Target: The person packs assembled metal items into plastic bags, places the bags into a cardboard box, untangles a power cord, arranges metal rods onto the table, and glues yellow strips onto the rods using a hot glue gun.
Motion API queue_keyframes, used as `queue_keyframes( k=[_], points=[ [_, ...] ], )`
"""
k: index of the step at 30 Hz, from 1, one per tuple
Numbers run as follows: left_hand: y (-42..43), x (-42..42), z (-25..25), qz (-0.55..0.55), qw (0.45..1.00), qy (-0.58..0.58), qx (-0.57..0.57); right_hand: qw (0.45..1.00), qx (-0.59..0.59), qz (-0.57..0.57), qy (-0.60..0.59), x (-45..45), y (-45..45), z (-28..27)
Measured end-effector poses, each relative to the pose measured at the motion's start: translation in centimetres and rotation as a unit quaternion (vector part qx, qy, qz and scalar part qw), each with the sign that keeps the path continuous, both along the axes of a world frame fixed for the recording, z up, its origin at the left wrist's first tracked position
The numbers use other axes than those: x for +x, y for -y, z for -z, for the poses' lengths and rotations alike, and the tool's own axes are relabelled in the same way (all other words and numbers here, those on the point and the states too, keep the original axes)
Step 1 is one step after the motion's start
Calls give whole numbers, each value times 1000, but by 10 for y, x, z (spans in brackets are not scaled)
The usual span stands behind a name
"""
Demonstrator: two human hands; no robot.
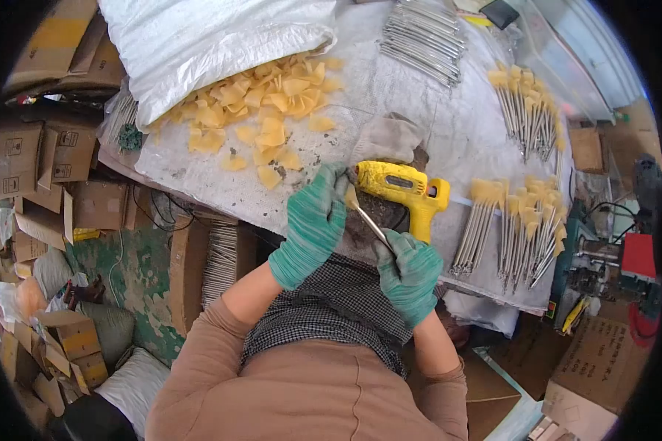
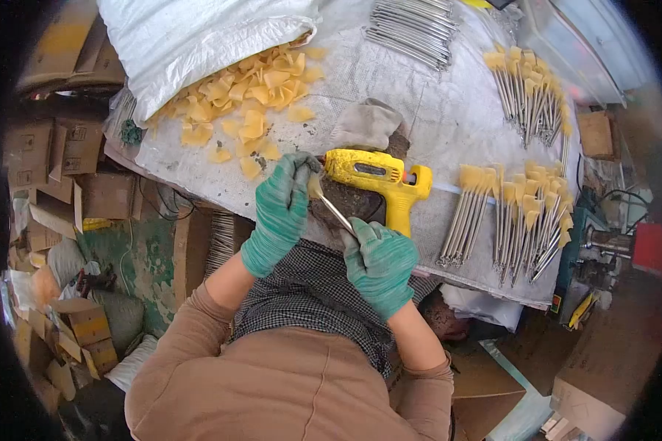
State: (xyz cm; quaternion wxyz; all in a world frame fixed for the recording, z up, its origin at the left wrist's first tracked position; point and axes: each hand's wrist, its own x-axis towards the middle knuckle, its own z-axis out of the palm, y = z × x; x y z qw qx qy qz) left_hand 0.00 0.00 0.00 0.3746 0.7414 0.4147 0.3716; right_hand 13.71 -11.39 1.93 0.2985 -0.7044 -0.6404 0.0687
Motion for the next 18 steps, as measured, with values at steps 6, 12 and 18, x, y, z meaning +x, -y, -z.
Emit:
queue_keyframes(
  k=[6,12,18],
  points=[
    [-3,3,-14,39,997,26,55,994,42,2,-100,2,9,10],
    [-86,5,5,-109,986,-58,113,970,60,235,-30,62,51,40],
    [-114,22,28,-129,872,-457,117,966,80,228,91,90,6,-9]
  ],
)
